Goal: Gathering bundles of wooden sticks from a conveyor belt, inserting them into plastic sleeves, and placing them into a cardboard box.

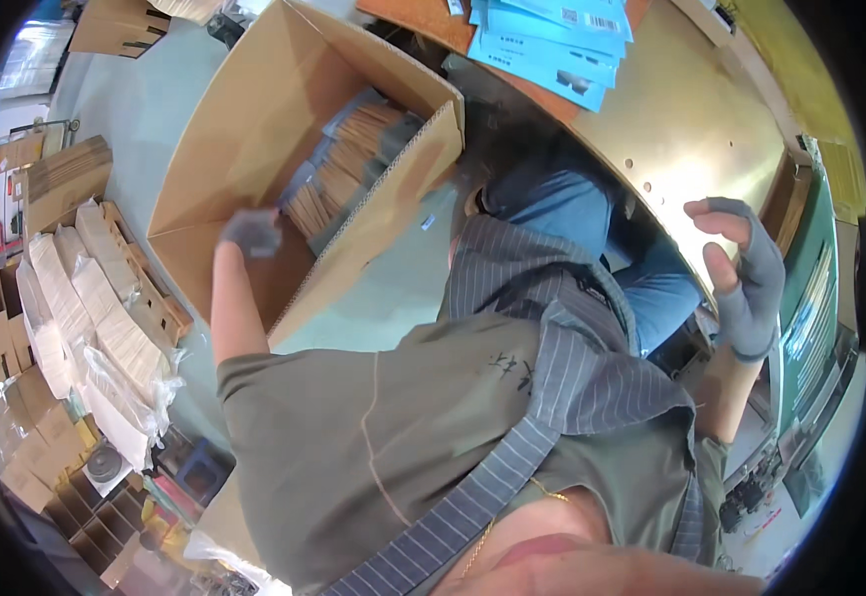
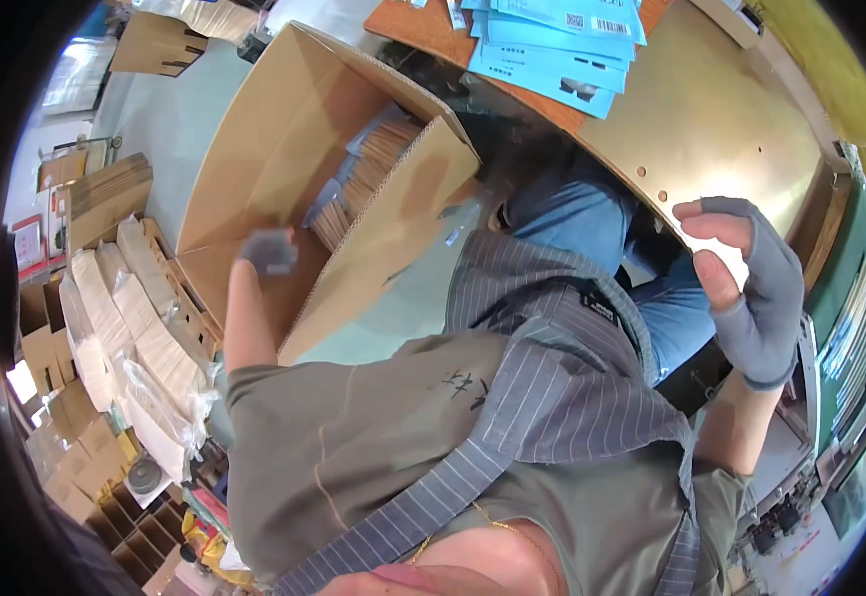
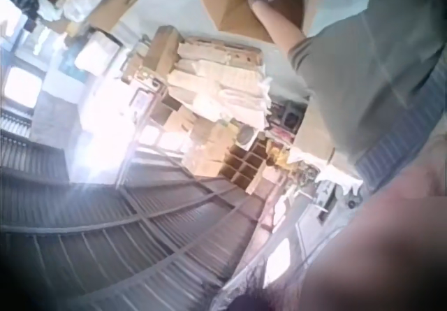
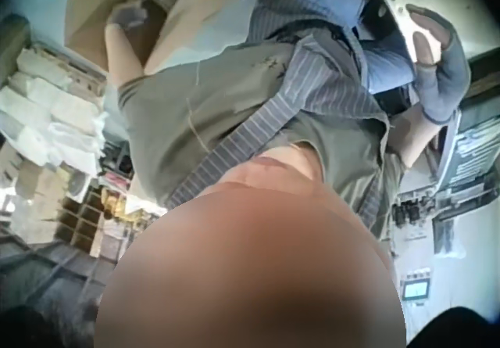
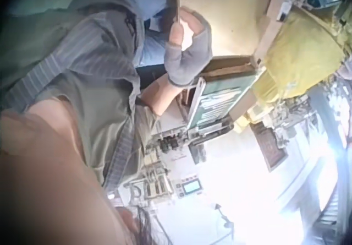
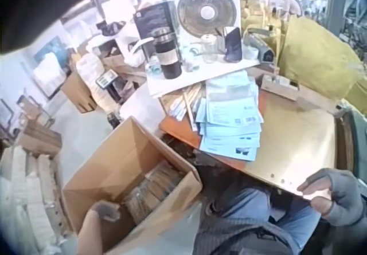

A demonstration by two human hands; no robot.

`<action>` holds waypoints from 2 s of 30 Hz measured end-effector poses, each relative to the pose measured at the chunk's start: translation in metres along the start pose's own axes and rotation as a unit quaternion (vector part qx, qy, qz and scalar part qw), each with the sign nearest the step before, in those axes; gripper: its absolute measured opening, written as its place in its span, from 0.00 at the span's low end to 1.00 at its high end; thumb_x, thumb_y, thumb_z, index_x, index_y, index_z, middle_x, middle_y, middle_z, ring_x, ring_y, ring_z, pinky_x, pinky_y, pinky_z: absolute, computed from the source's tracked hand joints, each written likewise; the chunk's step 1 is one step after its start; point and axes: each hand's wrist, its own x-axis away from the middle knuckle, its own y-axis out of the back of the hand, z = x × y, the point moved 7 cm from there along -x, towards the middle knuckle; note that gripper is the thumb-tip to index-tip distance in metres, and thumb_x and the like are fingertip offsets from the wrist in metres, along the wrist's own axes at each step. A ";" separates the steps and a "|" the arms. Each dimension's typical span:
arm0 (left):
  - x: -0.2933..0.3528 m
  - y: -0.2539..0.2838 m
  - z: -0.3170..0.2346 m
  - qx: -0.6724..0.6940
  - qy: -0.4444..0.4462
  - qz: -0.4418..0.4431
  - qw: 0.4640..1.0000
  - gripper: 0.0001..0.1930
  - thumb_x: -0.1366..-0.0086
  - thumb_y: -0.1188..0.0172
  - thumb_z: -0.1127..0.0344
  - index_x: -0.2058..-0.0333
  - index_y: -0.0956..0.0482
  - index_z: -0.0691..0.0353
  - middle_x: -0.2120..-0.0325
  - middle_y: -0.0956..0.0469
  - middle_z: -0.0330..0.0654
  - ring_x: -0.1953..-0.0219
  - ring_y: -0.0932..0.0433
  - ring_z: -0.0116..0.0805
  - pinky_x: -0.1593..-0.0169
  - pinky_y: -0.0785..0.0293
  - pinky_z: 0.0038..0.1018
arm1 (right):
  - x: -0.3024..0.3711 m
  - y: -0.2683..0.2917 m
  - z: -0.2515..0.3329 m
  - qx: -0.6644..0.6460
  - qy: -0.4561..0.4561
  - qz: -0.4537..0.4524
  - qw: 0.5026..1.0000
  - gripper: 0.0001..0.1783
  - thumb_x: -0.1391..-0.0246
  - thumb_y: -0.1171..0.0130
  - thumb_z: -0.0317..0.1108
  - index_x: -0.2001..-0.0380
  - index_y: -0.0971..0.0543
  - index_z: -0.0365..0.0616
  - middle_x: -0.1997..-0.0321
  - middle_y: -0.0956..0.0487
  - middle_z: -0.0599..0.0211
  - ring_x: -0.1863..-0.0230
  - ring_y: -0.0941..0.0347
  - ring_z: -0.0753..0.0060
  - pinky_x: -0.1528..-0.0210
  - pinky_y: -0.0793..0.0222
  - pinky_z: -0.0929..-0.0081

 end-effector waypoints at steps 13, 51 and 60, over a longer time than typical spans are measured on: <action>0.283 -0.267 -0.420 -0.032 -0.684 0.128 0.717 0.16 0.35 0.47 0.64 0.52 0.26 0.67 0.64 0.22 0.43 0.64 0.24 0.30 0.60 0.28 0.24 | 0.173 -0.011 -0.159 0.121 -0.166 -0.237 0.949 0.15 0.46 0.48 0.44 0.60 0.26 0.46 0.58 0.26 0.57 0.55 0.30 0.51 0.52 0.34 0.61; 0.307 -0.567 -0.516 -0.169 -0.865 -0.135 0.454 0.29 0.35 0.52 0.47 0.48 0.30 0.68 0.48 0.30 0.56 0.44 0.34 0.52 0.41 0.40 0.40 | 0.144 0.107 -0.359 0.291 -0.237 -0.398 0.837 0.35 0.49 0.49 0.48 0.39 0.37 0.47 0.36 0.42 0.41 0.35 0.47 0.41 0.34 0.52 0.57; 0.309 -0.569 -0.519 -0.198 -0.816 -0.055 0.540 0.28 0.38 0.45 0.49 0.48 0.30 0.66 0.51 0.28 0.55 0.48 0.31 0.51 0.44 0.36 0.40 | 0.119 0.061 -0.321 0.077 -0.168 -0.556 0.810 0.31 0.48 0.47 0.45 0.41 0.34 0.47 0.39 0.35 0.48 0.43 0.36 0.47 0.39 0.41 0.61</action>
